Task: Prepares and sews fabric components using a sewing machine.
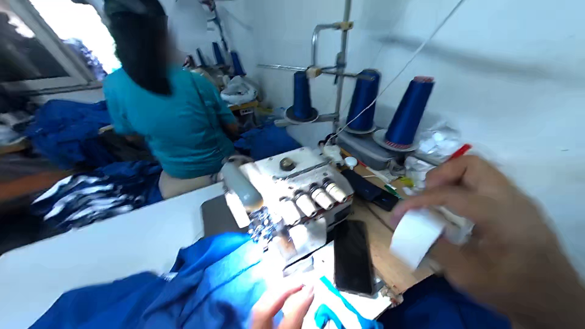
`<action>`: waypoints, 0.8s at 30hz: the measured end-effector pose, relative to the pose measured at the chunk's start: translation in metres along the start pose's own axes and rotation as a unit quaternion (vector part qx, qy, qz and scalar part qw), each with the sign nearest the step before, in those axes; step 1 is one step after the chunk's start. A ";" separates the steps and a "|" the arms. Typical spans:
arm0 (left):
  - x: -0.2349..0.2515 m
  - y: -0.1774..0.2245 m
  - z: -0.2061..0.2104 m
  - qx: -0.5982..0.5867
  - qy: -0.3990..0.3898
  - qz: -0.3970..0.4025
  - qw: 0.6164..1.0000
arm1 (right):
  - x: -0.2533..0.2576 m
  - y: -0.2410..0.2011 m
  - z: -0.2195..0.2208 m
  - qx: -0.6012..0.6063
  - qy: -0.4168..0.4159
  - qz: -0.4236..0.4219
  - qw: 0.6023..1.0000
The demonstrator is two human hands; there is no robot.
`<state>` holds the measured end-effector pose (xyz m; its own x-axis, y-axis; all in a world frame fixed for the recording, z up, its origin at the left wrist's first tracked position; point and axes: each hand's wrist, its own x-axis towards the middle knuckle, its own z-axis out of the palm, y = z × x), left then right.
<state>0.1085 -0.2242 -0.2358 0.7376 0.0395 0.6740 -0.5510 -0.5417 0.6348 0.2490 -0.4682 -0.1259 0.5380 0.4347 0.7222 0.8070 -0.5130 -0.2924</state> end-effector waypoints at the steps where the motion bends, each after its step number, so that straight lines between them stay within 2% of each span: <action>1: 0.012 0.005 0.015 -0.013 -0.018 -0.008 1.000 | -0.014 -0.012 0.021 0.054 -0.044 -0.016 0.997; 2: 0.018 0.007 0.026 -0.021 -0.025 -0.016 0.999 | -0.026 -0.020 0.039 0.122 -0.079 -0.019 0.989; 4: 0.012 0.002 0.033 -0.067 -0.022 -0.041 0.997 | -0.046 -0.026 0.065 0.261 -0.118 0.025 0.958; 7: -0.016 -0.017 0.013 -0.179 -0.035 -0.123 0.976 | -0.067 -0.021 0.086 0.416 -0.129 0.132 0.891; 9: -0.036 -0.026 -0.004 -0.201 -0.041 -0.166 0.965 | -0.081 -0.018 0.101 0.492 -0.141 0.189 0.838; 10: -0.041 -0.029 -0.007 -0.210 -0.032 -0.170 0.962 | -0.085 -0.020 0.107 0.506 -0.142 0.206 0.825; 12: -0.042 -0.025 -0.003 -0.251 -0.022 -0.159 0.955 | -0.090 -0.034 0.118 0.490 -0.134 0.215 0.834; 15: -0.034 -0.018 0.015 -0.257 -0.027 -0.160 0.953 | -0.091 -0.054 0.136 0.385 -0.059 0.165 0.906; 17: -0.033 -0.020 0.020 -0.257 -0.027 -0.203 0.944 | -0.087 -0.052 0.135 0.338 -0.032 0.132 0.931; 19: -0.038 -0.026 0.019 -0.239 -0.029 -0.208 0.948 | -0.086 -0.045 0.131 0.343 -0.036 0.130 0.929; 21: -0.041 -0.028 0.015 -0.208 -0.022 -0.187 0.960 | -0.092 -0.037 0.130 0.379 -0.050 0.152 0.912; 24: -0.043 -0.032 -0.003 -0.228 -0.048 -0.196 0.953 | -0.102 -0.017 0.121 0.476 -0.095 0.167 0.858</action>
<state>0.0930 -0.2057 -0.2840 0.9416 0.0749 0.3284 -0.3226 -0.0797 0.9432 0.2099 -0.4136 -0.2703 0.7355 0.5404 0.4087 0.3837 0.1650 -0.9086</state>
